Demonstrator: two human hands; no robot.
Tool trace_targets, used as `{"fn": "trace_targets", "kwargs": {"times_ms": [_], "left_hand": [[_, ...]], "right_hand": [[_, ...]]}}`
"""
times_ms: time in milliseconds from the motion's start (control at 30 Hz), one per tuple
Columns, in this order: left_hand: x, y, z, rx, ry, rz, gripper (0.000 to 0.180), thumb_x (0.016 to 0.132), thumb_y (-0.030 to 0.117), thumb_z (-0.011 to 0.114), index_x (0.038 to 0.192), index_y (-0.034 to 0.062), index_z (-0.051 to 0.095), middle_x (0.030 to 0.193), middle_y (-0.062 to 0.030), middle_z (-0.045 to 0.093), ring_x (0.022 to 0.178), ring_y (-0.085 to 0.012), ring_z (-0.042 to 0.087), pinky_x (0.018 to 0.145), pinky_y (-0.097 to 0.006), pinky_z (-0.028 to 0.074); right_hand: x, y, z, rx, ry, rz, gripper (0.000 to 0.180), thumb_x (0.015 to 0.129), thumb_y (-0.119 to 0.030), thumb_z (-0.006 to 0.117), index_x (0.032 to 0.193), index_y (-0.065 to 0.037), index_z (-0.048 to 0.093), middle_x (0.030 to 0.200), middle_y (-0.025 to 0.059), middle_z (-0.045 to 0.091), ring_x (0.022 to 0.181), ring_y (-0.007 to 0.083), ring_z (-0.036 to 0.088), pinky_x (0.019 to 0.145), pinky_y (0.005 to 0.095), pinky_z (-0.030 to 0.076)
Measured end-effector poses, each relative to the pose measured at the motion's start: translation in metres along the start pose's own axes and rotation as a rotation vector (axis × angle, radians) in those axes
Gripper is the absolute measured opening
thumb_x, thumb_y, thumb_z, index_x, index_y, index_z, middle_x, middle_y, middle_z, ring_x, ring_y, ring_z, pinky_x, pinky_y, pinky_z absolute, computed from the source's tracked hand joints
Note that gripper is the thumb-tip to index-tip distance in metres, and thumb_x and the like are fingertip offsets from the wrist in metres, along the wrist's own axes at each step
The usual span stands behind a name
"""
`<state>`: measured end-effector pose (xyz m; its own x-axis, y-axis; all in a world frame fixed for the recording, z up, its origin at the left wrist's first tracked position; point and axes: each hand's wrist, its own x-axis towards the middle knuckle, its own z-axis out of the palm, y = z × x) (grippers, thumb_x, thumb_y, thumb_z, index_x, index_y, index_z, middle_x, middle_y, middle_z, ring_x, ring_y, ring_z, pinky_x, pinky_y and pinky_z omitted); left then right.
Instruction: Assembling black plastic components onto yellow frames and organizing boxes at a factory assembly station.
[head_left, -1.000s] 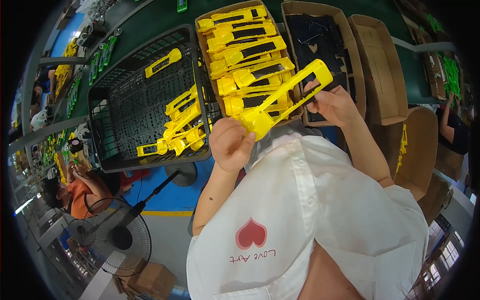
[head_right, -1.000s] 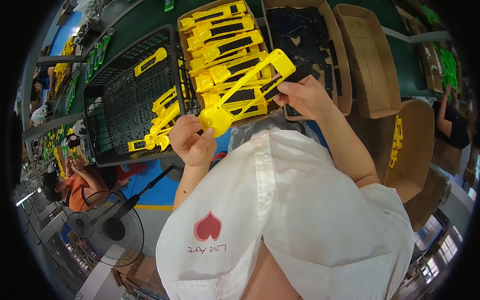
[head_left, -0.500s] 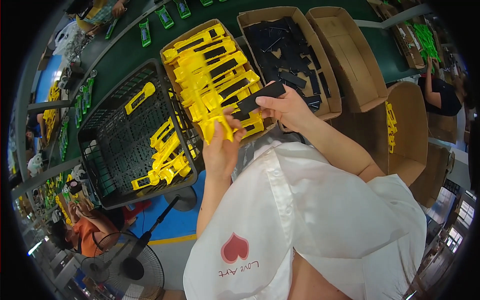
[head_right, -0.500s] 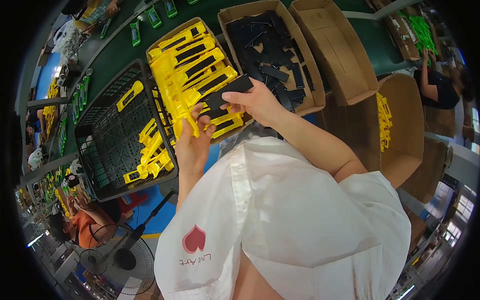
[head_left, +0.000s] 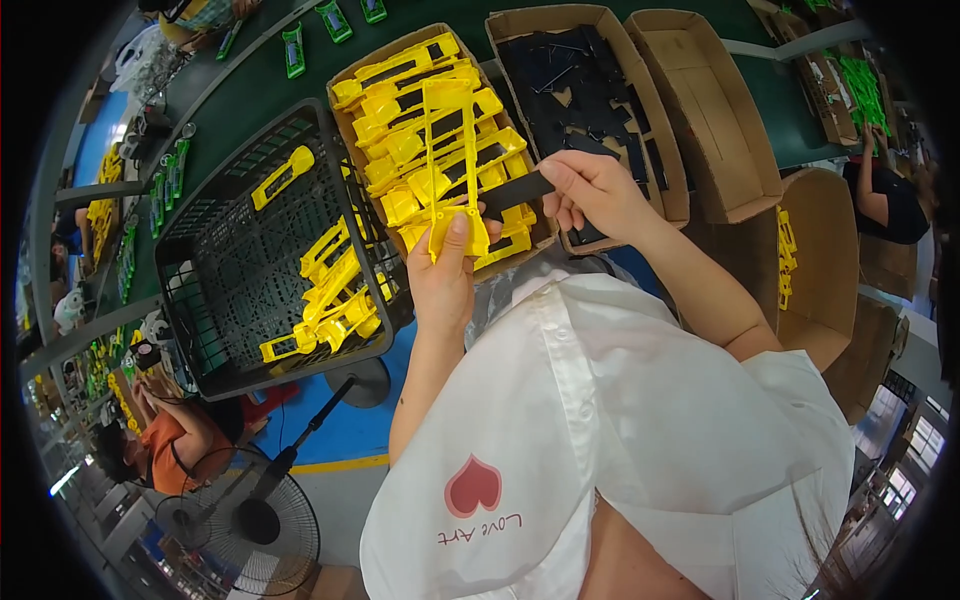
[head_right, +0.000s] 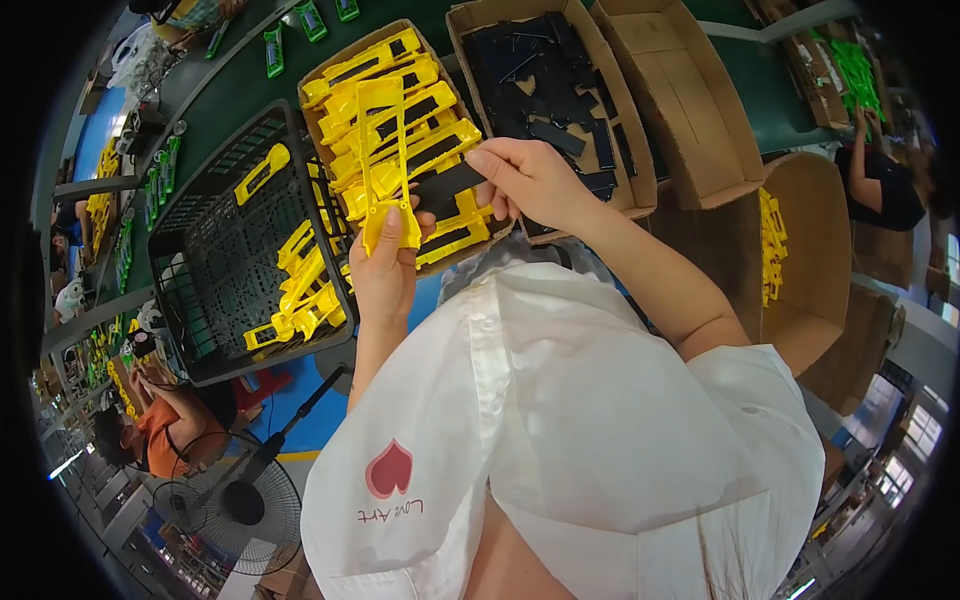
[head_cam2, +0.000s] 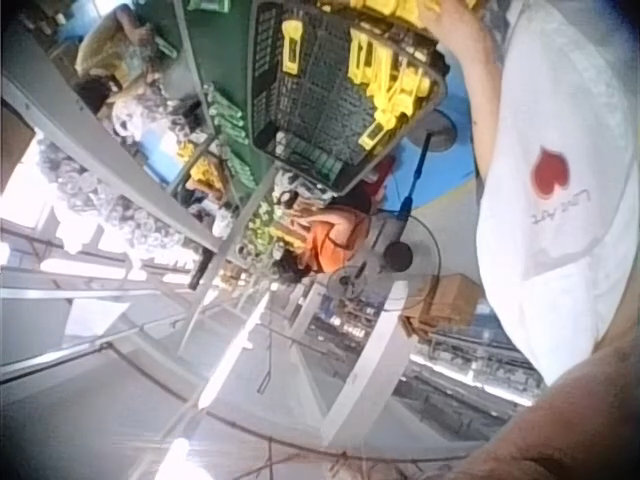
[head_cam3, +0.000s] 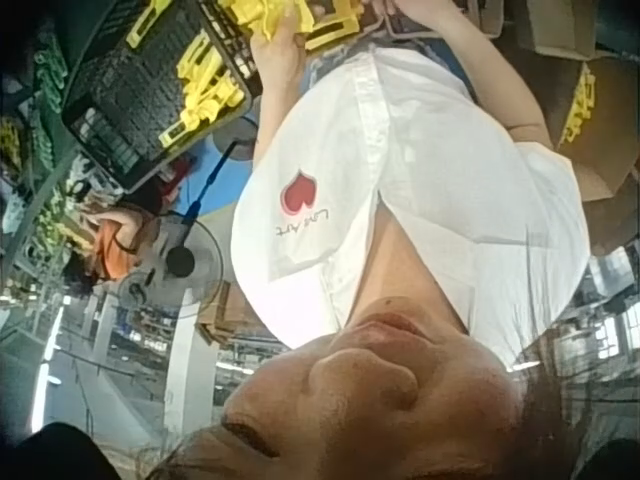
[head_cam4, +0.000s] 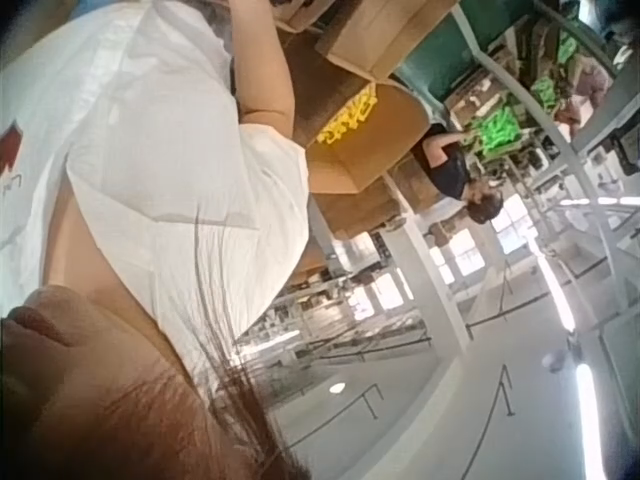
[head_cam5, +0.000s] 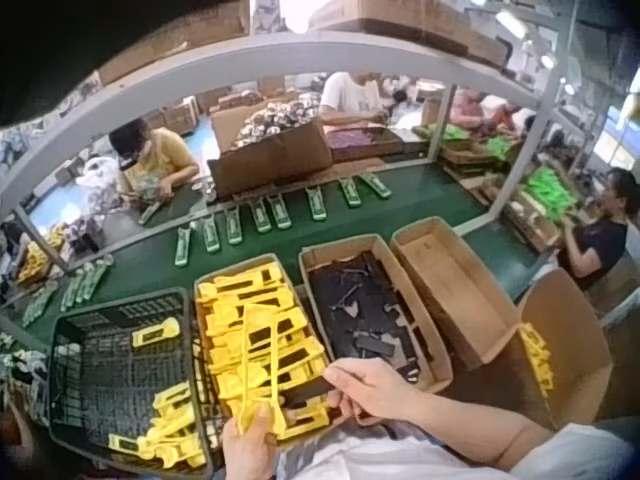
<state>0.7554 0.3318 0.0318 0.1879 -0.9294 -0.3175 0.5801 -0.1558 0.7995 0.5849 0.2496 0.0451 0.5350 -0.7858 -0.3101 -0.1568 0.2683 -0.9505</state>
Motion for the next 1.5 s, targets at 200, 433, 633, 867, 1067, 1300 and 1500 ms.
{"fn": "trace_targets", "kwargs": {"times_ms": [200,433,633,867,1067,1300,1500], "left_hand": [[-0.003,-0.003,0.006,-0.082,0.077,-0.016,0.023,0.083,0.016,0.049,0.096,-0.0041,0.051,0.088,-0.0104,0.057,0.078,-0.0175,0.057,0.072,-0.028,0.046],[0.004,0.012,-0.022,0.034,0.038,-0.001,0.032,0.081,0.011,0.052,0.108,-0.0054,0.046,0.094,-0.0086,0.054,0.075,-0.0156,0.054,0.062,-0.024,0.045],[0.009,0.023,-0.044,0.331,-0.157,-0.207,0.025,0.079,0.011,0.055,0.100,-0.0026,0.052,0.087,-0.0095,0.058,0.062,-0.0160,0.057,0.051,-0.024,0.047],[0.010,0.022,-0.046,0.374,-0.178,-0.243,0.021,0.079,0.010,0.055,0.095,-0.0037,0.053,0.076,-0.0092,0.058,0.059,-0.0158,0.057,0.050,-0.023,0.047],[0.012,0.014,-0.046,0.307,-0.117,-0.218,0.018,0.078,0.007,0.056,0.091,-0.0048,0.054,0.074,-0.0099,0.058,0.057,-0.0153,0.057,0.049,-0.024,0.048],[0.010,0.007,-0.051,0.330,-0.145,-0.180,0.018,0.077,0.007,0.056,0.091,-0.0035,0.056,0.075,-0.0123,0.059,0.059,-0.0183,0.058,0.056,-0.029,0.048],[0.014,0.016,-0.002,1.756,-0.191,0.181,0.021,0.072,0.023,0.058,0.072,0.0021,0.053,0.065,-0.0153,0.056,0.064,-0.0330,0.055,0.058,-0.039,0.044]], "right_hand": [[0.001,0.004,0.002,-0.675,0.140,-0.445,0.010,0.077,-0.012,0.058,0.081,-0.003,0.055,0.058,0.0015,0.053,0.045,0.0070,0.048,0.043,0.0187,0.038],[-0.008,-0.007,-0.009,-0.337,-0.021,0.004,0.019,0.080,-0.017,0.054,0.070,-0.001,0.051,0.055,0.0026,0.053,0.044,0.0066,0.049,0.041,0.0196,0.037],[-0.006,-0.015,-0.002,-0.235,-0.088,0.192,0.019,0.082,-0.017,0.052,0.074,0.000,0.053,0.058,0.0033,0.053,0.043,0.0052,0.047,0.042,0.0178,0.039],[-0.004,-0.019,0.011,-0.433,-0.005,0.192,0.021,0.082,-0.019,0.052,0.075,0.001,0.053,0.058,0.0042,0.054,0.043,0.0061,0.048,0.043,0.0185,0.040],[0.011,0.007,0.015,-0.750,0.064,0.041,0.021,0.079,-0.020,0.056,0.070,-0.001,0.050,0.056,0.0032,0.053,0.043,0.0069,0.047,0.041,0.0214,0.038],[0.018,0.019,0.003,-0.478,0.035,0.177,0.031,0.073,-0.030,0.063,0.075,-0.004,0.047,0.059,0.0078,0.053,0.051,0.0136,0.050,0.048,0.0262,0.040],[0.016,0.026,0.010,-0.829,0.137,-0.099,0.035,0.072,-0.033,0.062,0.078,-0.002,0.047,0.063,0.0130,0.056,0.058,0.0213,0.056,0.053,0.0293,0.042]]}}
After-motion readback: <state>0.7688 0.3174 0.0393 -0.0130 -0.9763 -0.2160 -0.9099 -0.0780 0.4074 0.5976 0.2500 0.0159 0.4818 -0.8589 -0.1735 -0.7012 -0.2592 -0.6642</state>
